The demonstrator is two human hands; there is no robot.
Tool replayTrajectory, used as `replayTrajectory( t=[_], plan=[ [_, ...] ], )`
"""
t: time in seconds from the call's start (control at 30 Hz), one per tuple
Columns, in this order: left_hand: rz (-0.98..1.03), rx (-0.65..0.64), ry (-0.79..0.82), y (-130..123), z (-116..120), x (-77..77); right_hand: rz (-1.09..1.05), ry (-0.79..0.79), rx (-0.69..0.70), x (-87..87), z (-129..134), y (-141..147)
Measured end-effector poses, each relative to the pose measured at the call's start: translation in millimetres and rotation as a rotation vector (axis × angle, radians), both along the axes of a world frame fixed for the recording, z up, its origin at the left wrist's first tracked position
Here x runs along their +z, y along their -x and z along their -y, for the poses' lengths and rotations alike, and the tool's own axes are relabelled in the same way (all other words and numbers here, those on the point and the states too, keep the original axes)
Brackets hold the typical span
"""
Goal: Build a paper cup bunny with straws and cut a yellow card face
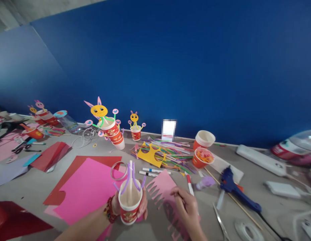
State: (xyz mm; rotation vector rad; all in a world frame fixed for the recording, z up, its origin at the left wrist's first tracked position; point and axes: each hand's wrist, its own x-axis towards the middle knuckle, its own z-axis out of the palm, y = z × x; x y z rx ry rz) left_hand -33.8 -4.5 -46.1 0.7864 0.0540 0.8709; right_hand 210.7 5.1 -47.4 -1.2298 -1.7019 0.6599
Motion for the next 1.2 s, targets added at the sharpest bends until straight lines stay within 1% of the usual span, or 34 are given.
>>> replayTrajectory(
  t=[0.1,0.2,0.3,0.47,0.63,0.9,1.03,1.1,1.2],
  plan=[
    [0.053,0.053,0.048,-2,1,-0.1,-0.011,-0.021,0.035,5.1,1,3],
    [0.097,0.038,0.093,-5,2,1.1,-0.027,-0.049,0.029,7.1,1,2],
    [0.114,0.014,0.101,-6,4,0.4,-0.014,-0.055,0.046,6.5,1,2],
    [0.148,0.033,0.078,-5,7,-9.0,0.039,-0.026,0.058,1.7,2,5],
    [0.130,-0.017,0.032,-4,9,-15.4,0.049,0.019,0.069,-3.8,3,6],
    [0.096,0.027,-0.001,-4,10,-13.0,-0.016,0.041,-0.019,-0.3,1,11],
    [0.117,0.008,0.012,-3,8,-14.2,-0.036,0.074,0.011,1.0,2,13],
    [0.130,0.024,0.015,-1,6,-15.2,-0.056,0.083,0.020,2.4,3,15],
    [0.109,0.072,0.010,4,2,-14.9,-0.095,0.073,-0.003,3.8,2,16]
  ],
)
